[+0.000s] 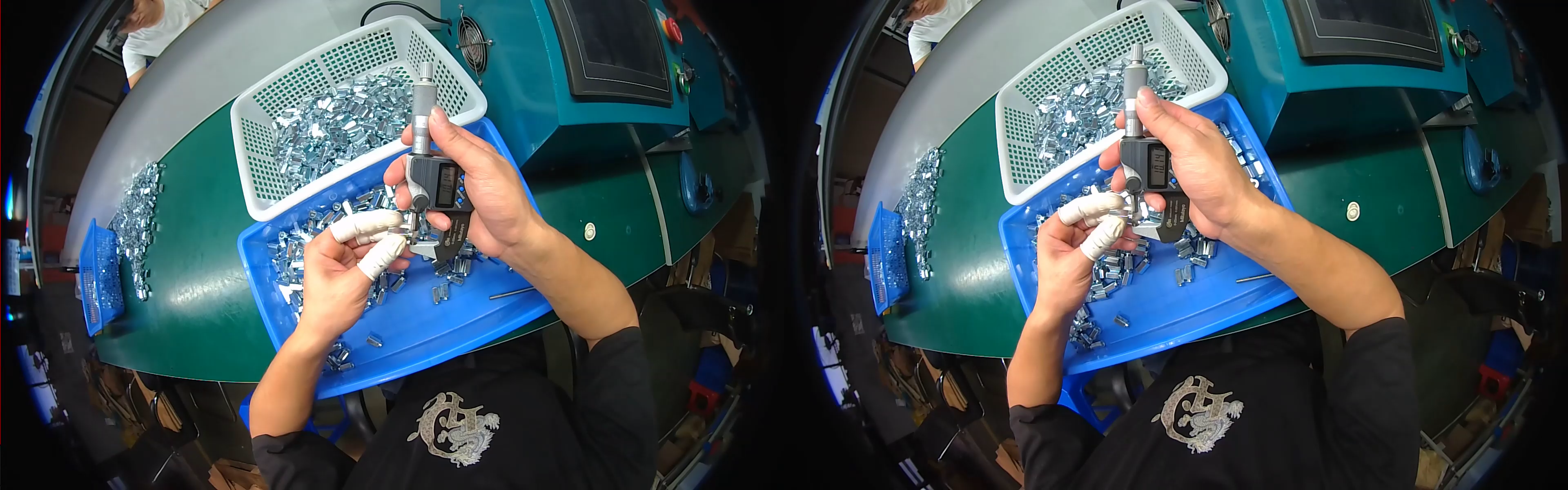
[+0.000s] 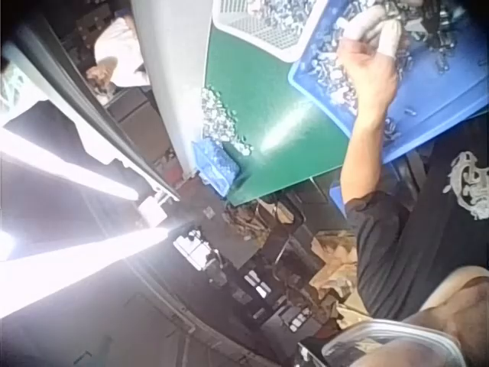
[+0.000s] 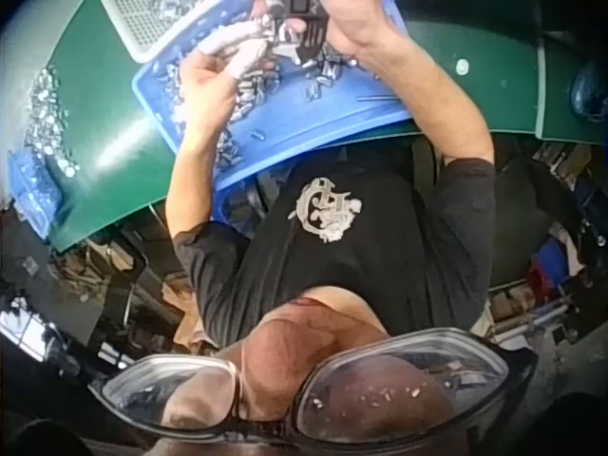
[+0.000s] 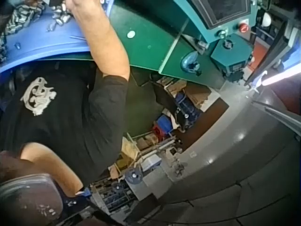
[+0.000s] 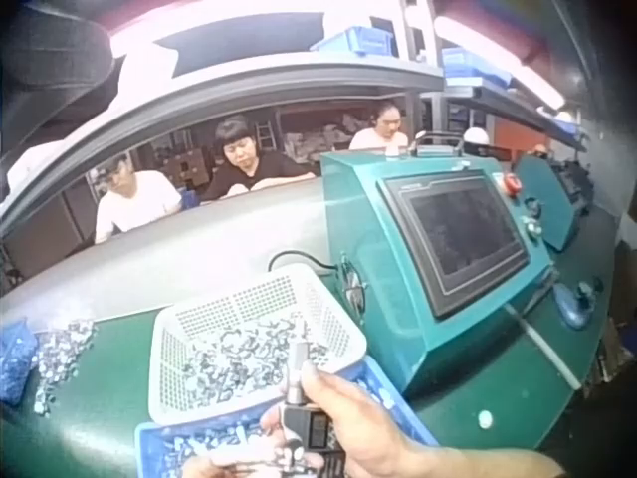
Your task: Measuring the dimensions of small metal components using a digital micrometer at a quality control workstation.
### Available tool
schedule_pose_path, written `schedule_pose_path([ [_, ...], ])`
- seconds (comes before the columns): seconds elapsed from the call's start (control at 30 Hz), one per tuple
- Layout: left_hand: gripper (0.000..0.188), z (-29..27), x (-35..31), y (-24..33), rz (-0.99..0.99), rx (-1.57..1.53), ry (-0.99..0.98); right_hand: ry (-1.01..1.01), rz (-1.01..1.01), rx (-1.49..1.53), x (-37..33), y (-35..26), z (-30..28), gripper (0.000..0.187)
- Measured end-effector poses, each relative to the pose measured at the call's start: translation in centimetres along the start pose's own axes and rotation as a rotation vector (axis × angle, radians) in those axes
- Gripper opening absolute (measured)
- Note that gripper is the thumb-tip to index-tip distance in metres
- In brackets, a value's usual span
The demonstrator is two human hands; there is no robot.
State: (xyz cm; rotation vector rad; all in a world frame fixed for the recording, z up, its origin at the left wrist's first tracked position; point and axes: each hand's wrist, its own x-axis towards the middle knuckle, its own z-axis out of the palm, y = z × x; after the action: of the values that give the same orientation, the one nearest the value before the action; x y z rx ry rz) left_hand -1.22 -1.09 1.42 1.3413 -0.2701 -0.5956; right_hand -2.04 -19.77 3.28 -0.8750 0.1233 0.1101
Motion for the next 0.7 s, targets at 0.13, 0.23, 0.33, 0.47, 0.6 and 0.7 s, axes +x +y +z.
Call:
schedule_pose_path([
  [0.13, 0.024, -0.04, -0.01, 0.09, -0.005, 0.0, -0.006, 0.01, 0.007, 0.01, 0.01, -0.06, 0.02, 0.042],
  [0.23, 0.024, -0.21, 0.1, 0.03, -0.004, 0.011, -0.003, 0.019, 0.012, 0.009, -0.06, -0.2, 0.0, 0.041],
  [0.33, 0.023, -0.28, 0.16, 0.07, -0.005, 0.032, 0.0, 0.02, 0.003, -0.009, -0.06, -0.21, -0.04, 0.041],
  [0.47, 0.021, -0.39, 0.23, -0.15, 0.017, 0.092, 0.006, 0.004, 0.004, -0.04, 0.02, -0.02, -0.19, 0.041],
  [0.6, 0.02, -0.45, 0.37, -0.22, 0.025, 0.079, 0.019, -0.003, 0.01, -0.052, -0.12, -0.06, -0.02, 0.044],
  [0.7, 0.019, -0.8, 0.62, -0.11, -0.011, 0.094, 0.012, 0.011, 0.005, -0.071, -0.3, -0.23, 0.14, 0.045],
])
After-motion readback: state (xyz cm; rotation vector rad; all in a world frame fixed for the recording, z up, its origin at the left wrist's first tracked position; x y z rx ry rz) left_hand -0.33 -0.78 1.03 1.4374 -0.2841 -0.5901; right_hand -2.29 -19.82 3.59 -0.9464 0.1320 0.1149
